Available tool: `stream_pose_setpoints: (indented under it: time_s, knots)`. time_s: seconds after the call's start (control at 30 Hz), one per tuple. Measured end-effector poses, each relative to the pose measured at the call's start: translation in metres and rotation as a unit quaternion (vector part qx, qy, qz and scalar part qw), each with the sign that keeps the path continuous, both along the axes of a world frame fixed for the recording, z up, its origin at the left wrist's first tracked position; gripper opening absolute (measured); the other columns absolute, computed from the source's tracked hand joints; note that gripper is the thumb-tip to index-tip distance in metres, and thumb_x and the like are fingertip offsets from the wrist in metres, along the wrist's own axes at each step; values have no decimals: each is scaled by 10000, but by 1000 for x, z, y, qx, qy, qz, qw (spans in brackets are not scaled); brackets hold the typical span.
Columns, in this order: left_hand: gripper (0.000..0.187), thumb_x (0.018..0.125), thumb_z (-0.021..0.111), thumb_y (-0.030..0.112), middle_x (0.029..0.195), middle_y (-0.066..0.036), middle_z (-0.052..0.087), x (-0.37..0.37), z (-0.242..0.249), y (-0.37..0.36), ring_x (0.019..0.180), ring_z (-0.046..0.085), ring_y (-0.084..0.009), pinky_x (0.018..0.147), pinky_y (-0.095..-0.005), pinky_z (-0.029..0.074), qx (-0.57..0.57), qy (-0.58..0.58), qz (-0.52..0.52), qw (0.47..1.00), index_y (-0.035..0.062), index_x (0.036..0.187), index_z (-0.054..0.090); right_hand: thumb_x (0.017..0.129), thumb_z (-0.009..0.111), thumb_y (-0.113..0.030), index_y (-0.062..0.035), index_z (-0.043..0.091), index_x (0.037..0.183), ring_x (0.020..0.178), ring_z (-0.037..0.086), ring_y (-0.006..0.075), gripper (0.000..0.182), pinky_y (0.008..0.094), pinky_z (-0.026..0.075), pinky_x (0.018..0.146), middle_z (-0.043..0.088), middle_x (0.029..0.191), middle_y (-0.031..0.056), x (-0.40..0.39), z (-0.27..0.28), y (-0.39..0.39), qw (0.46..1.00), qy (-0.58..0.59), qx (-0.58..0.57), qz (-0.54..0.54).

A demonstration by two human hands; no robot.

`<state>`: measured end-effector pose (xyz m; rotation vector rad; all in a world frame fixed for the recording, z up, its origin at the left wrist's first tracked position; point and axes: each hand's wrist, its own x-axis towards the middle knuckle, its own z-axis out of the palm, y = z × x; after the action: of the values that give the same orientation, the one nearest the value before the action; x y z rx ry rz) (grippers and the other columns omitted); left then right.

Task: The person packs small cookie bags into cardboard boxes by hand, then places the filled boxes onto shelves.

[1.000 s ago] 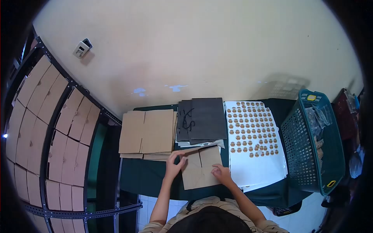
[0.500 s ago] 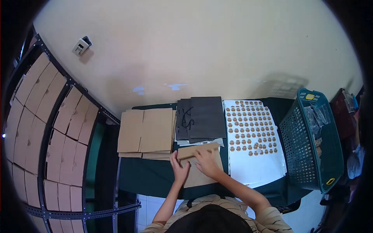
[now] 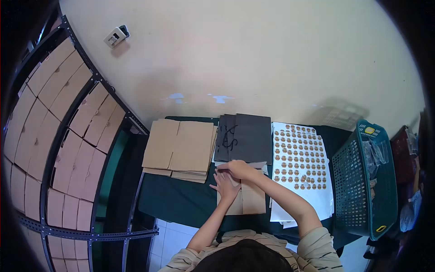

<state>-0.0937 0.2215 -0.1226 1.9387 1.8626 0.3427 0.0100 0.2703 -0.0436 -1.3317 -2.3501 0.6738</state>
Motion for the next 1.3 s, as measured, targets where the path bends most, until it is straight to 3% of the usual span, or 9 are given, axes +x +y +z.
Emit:
stream_pose_setpoints:
  time_s: [0.17,0.27,0.37,0.4,0.53,0.67,0.8,1.03,1.3]
  knots:
    - [1012,642,677,488,1421,-188,177,10,-13,5,1307,139,-413,965,-665,125,61,-2,66,996,-3,1361,162,762,493,-62,-210,572,1172,789,614,344,443,392,488,726,632,943,164,-4,-23,2,999,-22,7,29]
    - [1014,592,731,437,1401,-194,244,-1,-2,6,1282,209,-426,970,-635,182,45,-133,47,989,22,1356,210,728,469,-29,-265,573,1163,798,604,349,506,415,480,718,627,974,149,2,1,-2,995,-76,-65,2]
    - [983,563,761,377,1405,-185,260,-15,3,8,1275,223,-438,971,-622,204,4,-203,16,979,67,1350,261,715,464,-21,-278,572,1160,827,600,340,525,417,478,722,628,995,116,10,-12,10,998,-37,-41,5]
    - [862,563,753,331,1379,-178,324,-21,-6,8,1249,280,-445,968,-618,221,49,-256,4,965,83,1294,370,725,461,-19,-258,583,1144,870,594,326,498,406,477,736,623,1026,89,13,-14,14,999,-21,-40,19]
    - [624,591,700,253,1283,-170,457,-31,-14,7,1195,375,-435,962,-627,232,142,-372,-44,916,60,1153,511,734,459,-16,-239,606,1109,906,585,322,461,390,473,759,619,1048,82,20,-10,16,998,12,-62,22]
    - [578,646,636,216,1275,-136,477,-30,-4,-6,1208,376,-419,976,-621,211,140,-294,-26,945,69,1188,499,692,457,44,-133,633,1053,972,560,291,439,355,454,820,601,1036,110,29,-20,6,997,64,-11,52]
    - [508,688,573,157,1255,-141,496,-35,-10,-7,1200,378,-439,978,-610,219,149,-329,-22,932,61,1183,512,671,455,75,-157,668,971,952,544,282,435,374,453,770,591,1029,65,29,-16,-3,997,42,43,55]
    - [444,713,504,71,1200,-145,536,-38,-1,-10,1166,409,-454,979,-569,262,184,-377,-32,907,50,1156,515,605,469,140,-159,681,945,927,500,279,500,350,433,812,513,942,96,33,-27,1,992,120,28,28]
    - [418,764,474,45,1254,-218,453,-27,5,-20,1205,377,-420,1008,-484,282,259,-266,-88,924,3,1179,470,656,481,116,-143,662,999,902,521,286,466,355,446,785,507,938,119,30,-14,-14,995,82,37,49]
